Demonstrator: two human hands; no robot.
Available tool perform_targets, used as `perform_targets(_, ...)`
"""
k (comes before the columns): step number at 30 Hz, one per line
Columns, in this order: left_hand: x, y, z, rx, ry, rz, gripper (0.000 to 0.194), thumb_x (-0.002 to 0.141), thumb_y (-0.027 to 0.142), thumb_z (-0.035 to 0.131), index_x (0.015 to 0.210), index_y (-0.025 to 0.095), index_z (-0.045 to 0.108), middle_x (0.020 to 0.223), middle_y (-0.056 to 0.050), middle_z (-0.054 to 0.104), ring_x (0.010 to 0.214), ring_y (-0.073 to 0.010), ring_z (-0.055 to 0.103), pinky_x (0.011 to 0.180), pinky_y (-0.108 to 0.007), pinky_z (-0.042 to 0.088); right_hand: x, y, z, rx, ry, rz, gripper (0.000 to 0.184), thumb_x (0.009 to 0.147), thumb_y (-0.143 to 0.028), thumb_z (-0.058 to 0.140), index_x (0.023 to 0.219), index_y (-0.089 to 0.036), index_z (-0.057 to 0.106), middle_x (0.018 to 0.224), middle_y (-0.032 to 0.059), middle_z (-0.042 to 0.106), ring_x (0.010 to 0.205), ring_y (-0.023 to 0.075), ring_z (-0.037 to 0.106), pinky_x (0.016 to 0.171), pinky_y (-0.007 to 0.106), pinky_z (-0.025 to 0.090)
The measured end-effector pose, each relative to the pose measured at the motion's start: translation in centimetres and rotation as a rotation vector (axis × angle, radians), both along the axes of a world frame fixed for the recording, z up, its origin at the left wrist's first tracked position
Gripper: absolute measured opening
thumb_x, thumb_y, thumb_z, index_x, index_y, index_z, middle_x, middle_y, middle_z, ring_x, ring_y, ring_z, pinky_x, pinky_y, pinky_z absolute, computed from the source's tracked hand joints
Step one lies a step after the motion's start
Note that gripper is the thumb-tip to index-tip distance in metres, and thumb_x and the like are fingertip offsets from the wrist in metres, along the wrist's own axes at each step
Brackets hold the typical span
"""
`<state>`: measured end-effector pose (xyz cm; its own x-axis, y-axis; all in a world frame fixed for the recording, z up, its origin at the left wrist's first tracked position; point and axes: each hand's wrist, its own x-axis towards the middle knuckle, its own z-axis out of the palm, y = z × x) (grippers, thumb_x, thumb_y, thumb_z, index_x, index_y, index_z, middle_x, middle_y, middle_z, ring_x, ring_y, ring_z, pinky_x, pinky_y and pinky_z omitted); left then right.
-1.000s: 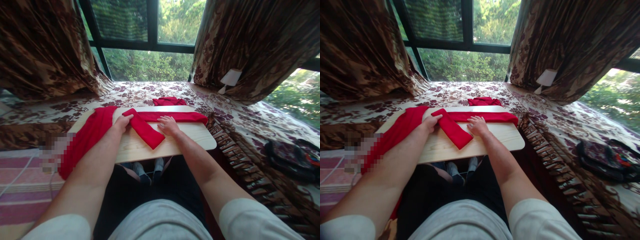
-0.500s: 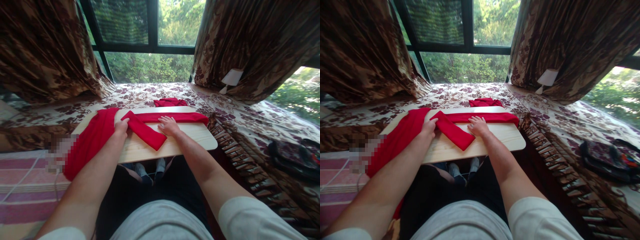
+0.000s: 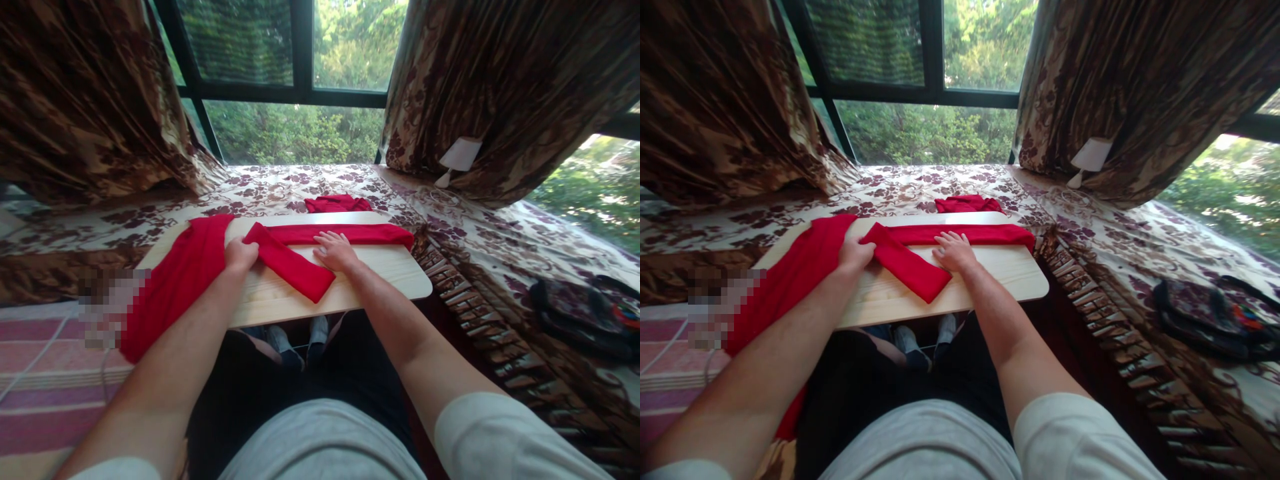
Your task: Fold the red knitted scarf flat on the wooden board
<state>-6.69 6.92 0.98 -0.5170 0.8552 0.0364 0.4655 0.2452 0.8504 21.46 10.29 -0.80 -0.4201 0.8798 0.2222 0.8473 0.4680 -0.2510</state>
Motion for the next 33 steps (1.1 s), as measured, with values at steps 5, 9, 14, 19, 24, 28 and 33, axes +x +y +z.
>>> perform_targets(5, 0.5, -0.7, 1.2, 0.068, 0.643, -0.145, 0.073, 0.089, 0.040, 0.051, 0.154, 0.010, 0.038, 0.163, -0.017, 0.028, 0.150, -0.0386, 0.022, 0.122, -0.053, 0.020, -0.1, 0.0, 0.1, 0.004, -0.006, -0.001, 0.054, 0.096, -0.051, 0.050, 0.146, -0.031, 0.051, 0.157, 0.0011, 0.044, 0.147, 0.0250, 0.034, 0.122, 0.053, 0.019)
perform_targets(9, 0.6, 0.1, 0.7, -0.016, 0.790, -0.488, 0.064, 0.098, 0.044, 0.032, 0.155, 0.016, 0.038, 0.165, -0.010, 0.026, 0.154, -0.0289, 0.016, 0.123, -0.053, 0.015, -0.1, -0.1, 0.2, 0.008, -0.015, 0.005, 0.054, 0.096, -0.051, 0.049, 0.146, -0.031, 0.051, 0.157, 0.0013, 0.044, 0.146, 0.0249, 0.035, 0.121, 0.053, 0.020)
perform_targets(14, 0.8, 0.6, -0.6, -0.172, 0.816, -0.573, 0.071, 0.098, 0.058, 0.025, 0.161, 0.024, 0.023, 0.168, -0.006, 0.015, 0.155, -0.0296, 0.006, 0.120, -0.063, 0.005, -0.1, -0.2, 0.3, 0.009, -0.026, 0.013, 0.055, 0.097, -0.052, 0.047, 0.147, -0.031, 0.051, 0.157, 0.0020, 0.043, 0.146, 0.0256, 0.035, 0.120, 0.055, 0.022)
perform_targets(19, 0.9, 0.4, -0.8, -0.196, 0.826, -0.584, 0.074, 0.095, 0.063, 0.027, 0.161, 0.029, 0.023, 0.169, -0.006, 0.012, 0.155, -0.0303, 0.004, 0.120, -0.062, 0.005, 0.0, -0.2, 0.4, -0.004, -0.033, 0.015, 0.055, 0.096, -0.053, 0.048, 0.147, -0.032, 0.050, 0.158, 0.0017, 0.041, 0.147, 0.0254, 0.033, 0.121, 0.054, 0.021)
perform_targets(24, 1.0, 0.4, -0.5, -0.230, 0.840, -0.571, 0.076, 0.092, 0.067, 0.032, 0.159, 0.030, 0.029, 0.168, -0.008, 0.017, 0.155, -0.0337, 0.008, 0.119, -0.063, 0.008, 0.1, 0.1, 0.5, -0.033, -0.031, 0.045, 0.059, 0.095, -0.055, 0.049, 0.149, -0.032, 0.048, 0.160, 0.0018, 0.039, 0.149, 0.0255, 0.031, 0.122, 0.055, 0.019)
perform_targets(28, 0.9, 0.2, -0.4, -0.261, 0.844, -0.582, 0.077, 0.090, 0.067, 0.036, 0.158, 0.031, 0.032, 0.167, -0.008, 0.020, 0.154, -0.0350, 0.009, 0.118, -0.064, 0.010, 0.2, 0.5, 0.7, -0.069, -0.017, 0.071, 0.061, 0.093, -0.056, 0.052, 0.149, -0.032, 0.048, 0.161, 0.0014, 0.037, 0.150, 0.0252, 0.029, 0.122, 0.054, 0.017)
perform_targets(33, 0.9, -0.6, -0.6, -0.234, 0.845, -0.557, 0.074, 0.092, 0.065, 0.033, 0.158, 0.032, 0.032, 0.168, -0.005, 0.016, 0.155, -0.0331, 0.008, 0.119, -0.064, 0.010, 1.0, 1.6, 1.2, -0.061, 0.117, 0.048, 0.044, 0.097, -0.049, 0.049, 0.131, -0.027, 0.065, 0.143, 0.0024, 0.060, 0.135, 0.0200, 0.051, 0.115, 0.037, 0.035)
